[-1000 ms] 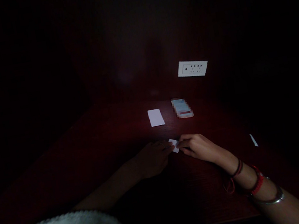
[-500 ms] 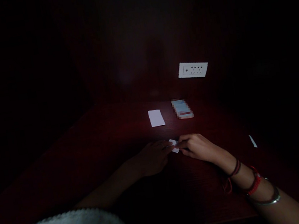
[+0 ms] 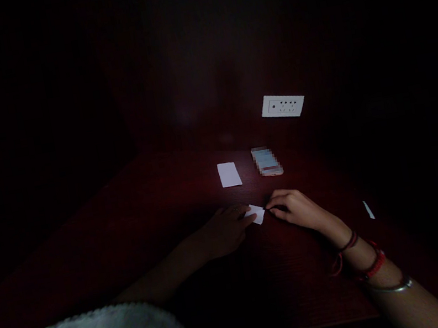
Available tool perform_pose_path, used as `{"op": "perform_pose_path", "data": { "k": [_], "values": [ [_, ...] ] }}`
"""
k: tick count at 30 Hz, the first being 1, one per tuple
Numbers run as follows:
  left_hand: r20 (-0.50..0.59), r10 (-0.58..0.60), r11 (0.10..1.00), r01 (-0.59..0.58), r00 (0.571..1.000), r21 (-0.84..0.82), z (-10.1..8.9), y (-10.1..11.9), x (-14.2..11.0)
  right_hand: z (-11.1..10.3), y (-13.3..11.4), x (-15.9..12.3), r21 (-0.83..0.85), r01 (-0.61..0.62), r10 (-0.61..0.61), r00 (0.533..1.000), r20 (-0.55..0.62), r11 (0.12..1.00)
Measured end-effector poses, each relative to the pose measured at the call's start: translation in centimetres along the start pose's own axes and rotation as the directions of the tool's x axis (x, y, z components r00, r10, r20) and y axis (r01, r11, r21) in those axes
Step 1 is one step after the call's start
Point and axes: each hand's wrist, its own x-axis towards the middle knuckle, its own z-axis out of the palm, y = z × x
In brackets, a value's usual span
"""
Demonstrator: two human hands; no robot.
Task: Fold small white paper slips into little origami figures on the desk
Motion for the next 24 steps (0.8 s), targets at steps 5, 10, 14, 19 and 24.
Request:
{"op": "perform_pose_path", "data": {
  "k": [5,10,14,19,24],
  "values": [
    [-0.016,0.098,0.992,-0.099,0.995,-0.081,0.4,-0.8,0.2,0.4,0.8,0.1,0.107,0.061,-0.060,0.998,-0.017,0.992],
    [-0.071,0.118,0.989,-0.124,0.990,-0.084,0.5,-1.2,0.6,0.5,0.7,0.1,0.167,0.094,-0.096,0.995,0.003,0.981],
    [-0.100,0.123,0.990,-0.129,0.987,-0.061,0.6,-1.1,0.7,0.7,0.5,0.4,0.186,0.094,-0.092,0.996,-0.022,0.978],
    [-0.073,0.140,0.987,-0.145,0.987,-0.067,1.0,-1.1,0.4,1.4,0.3,0.9,0.196,0.021,-0.007,0.998,-0.070,0.980],
    [-0.062,0.137,0.986,-0.142,0.989,-0.090,1.0,-1.2,0.5,1.7,0.0,1.2,0.205,-0.038,0.058,0.994,-0.088,0.978]
  ]
}}
